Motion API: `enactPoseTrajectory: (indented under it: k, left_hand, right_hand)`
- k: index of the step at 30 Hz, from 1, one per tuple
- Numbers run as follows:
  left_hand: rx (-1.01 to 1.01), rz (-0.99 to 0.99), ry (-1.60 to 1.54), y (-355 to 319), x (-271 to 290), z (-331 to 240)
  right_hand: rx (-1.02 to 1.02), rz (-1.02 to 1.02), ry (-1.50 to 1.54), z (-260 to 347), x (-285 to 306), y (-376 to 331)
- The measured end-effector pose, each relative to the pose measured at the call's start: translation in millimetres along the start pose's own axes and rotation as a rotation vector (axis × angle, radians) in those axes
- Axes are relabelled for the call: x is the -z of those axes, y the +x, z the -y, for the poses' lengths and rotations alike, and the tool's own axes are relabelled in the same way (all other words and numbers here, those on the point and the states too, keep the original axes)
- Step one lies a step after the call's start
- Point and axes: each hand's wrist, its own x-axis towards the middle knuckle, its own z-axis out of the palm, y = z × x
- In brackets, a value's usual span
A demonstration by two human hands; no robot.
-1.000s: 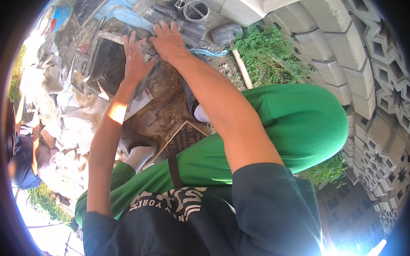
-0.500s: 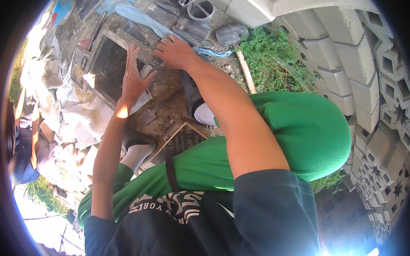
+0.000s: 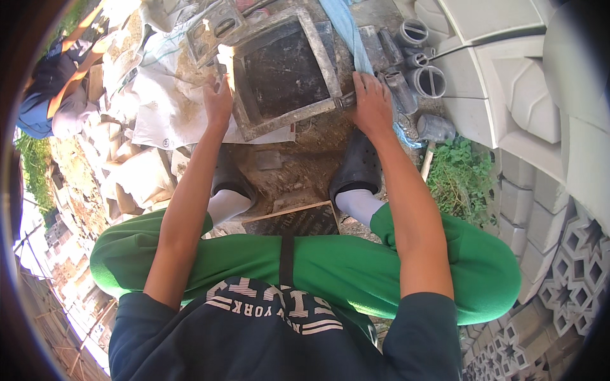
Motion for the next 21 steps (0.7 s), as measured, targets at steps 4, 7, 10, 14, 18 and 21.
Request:
enactPoseTrajectory:
  k: [4, 7, 10, 14, 18, 21]
  left_hand:
    - [0.157, 0.123, -0.358, -0.6, -6.2, 7.3]
    - [0.117, 0.175, -0.194, -4.7, -10.0, 10.4]
    - [0.081, 0.108, -0.125, -7.5, -8.8, 17.7]
    - [0.173, 0.160, -0.130, -15.3, -6.8, -6.0]
    - [0.195, 0.140, -0.203, -14.1, -8.5, -5.9]
    - [0.268, 0.170, -0.179, -12.8, -3.6, -0.5]
  right_hand:
    - [0.004, -0.142, 0.099, -14.6, -9.7, 6.9]
    - [-0.187, -0.254, 0.343, 3.9, 0.3, 42.7]
    - [-0.353, -0.224, 0.628, 37.0, 16.0, 96.8]
    - [-0.375, 0.109, 0.674, 51.7, 20.1, 148.8]
    - [-0.384, 0.128, 0.303, 65.7, -0.2, 173.5]
    - [-0.521, 0.189, 0.209, 79.6, -5.1, 172.9]
